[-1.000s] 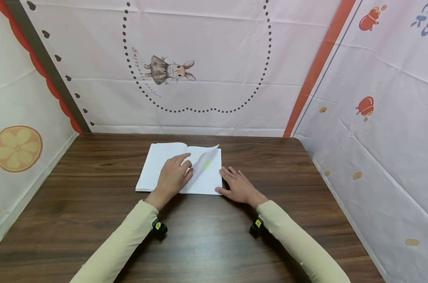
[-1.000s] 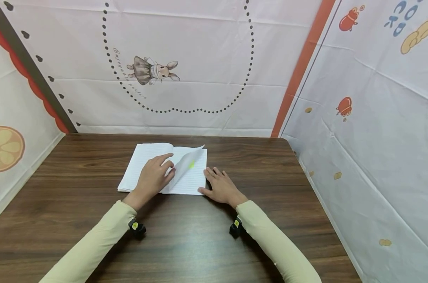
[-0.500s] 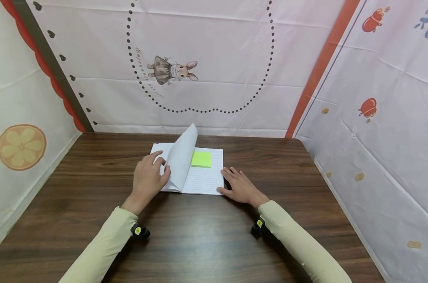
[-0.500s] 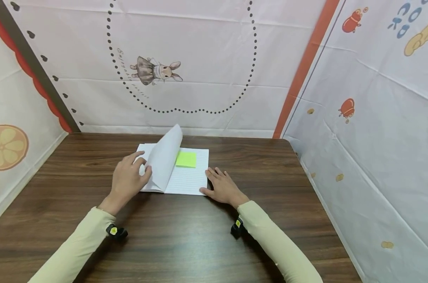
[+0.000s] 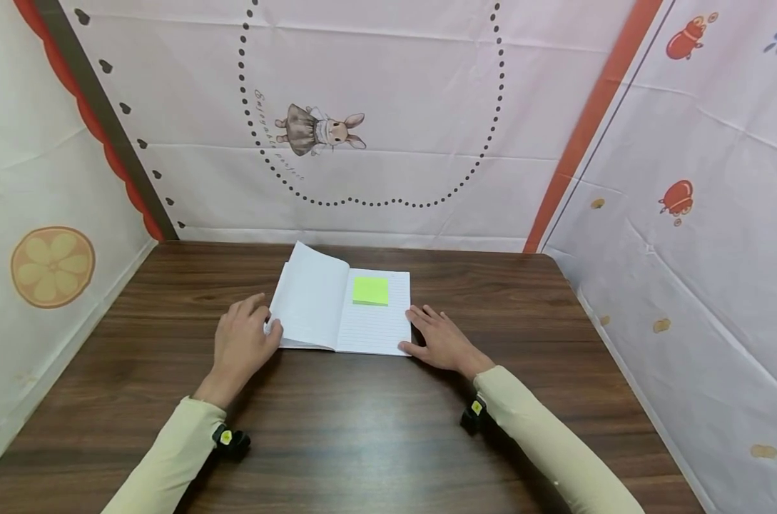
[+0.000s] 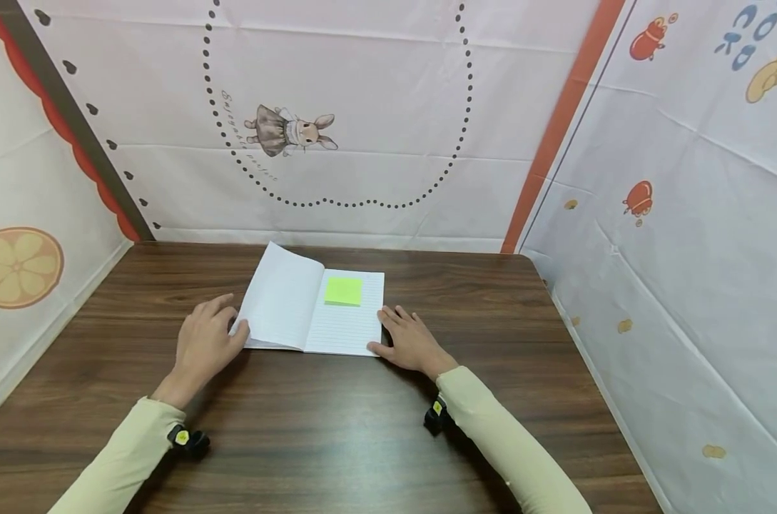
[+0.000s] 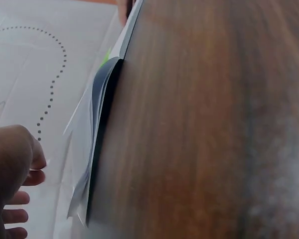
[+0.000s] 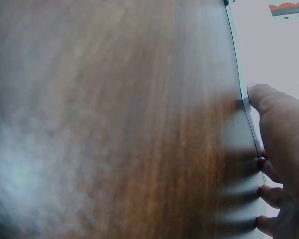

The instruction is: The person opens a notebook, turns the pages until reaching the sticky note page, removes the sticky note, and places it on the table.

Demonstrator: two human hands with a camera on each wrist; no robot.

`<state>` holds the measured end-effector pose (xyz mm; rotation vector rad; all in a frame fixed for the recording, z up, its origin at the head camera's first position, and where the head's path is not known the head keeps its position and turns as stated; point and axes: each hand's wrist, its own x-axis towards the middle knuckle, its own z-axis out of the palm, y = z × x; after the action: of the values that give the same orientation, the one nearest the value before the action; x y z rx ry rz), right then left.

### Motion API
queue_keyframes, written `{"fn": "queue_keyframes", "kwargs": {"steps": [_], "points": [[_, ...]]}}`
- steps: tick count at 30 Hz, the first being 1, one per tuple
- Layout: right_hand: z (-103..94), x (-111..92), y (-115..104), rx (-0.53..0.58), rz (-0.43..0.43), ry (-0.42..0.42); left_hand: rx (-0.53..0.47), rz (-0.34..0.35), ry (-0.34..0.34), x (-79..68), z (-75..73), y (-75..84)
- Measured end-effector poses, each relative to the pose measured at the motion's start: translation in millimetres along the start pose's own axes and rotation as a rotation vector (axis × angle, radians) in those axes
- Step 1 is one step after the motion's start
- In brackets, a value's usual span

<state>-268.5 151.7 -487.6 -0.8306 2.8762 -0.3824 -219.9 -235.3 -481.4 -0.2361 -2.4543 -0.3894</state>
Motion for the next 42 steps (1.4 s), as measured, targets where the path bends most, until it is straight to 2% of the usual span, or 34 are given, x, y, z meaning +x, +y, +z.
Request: {"fn": "queue_keyframes", "kwargs": {"steps": [12,17,21,27,30,36,38,42], "points": [[-0.4,-1,0,0.008,-0.002,0.007,0.048,-0.101,-0.256,-5.2,4.9,-4.8],[-0.3,0,-1,0.013,-0.003,0.0,0.051,-0.132,-0.324,-4.5,5.4,-4.3],[0.0,0,-1,0.017,-0.007,-0.004,0.057,-0.148,-0.339,-4.6,5.6,-5.0],[-0.4,1,-1,0.03,-0.015,0.001,0.037,-0.157,-0.302,-3.7,5.2,-7.0],[-0.4,1,0,0.03,-0.012,0.0,0.028,-0.119,-0.339,-0.4,4.8,-8.8],[-0.4,1,0,0.034,-0.005,0.0,0.043,0.051,-0.477,4.9,5.2,-10.1],[-0.4,1,1,0.031,-0.002,-0.003,0.042,0.062,-0.507,5.4,5.4,-9.8],[0.8,1,2,0.021,0.005,-0.004,-0.001,0.025,-0.544,4.7,6.2,-9.9]]}}
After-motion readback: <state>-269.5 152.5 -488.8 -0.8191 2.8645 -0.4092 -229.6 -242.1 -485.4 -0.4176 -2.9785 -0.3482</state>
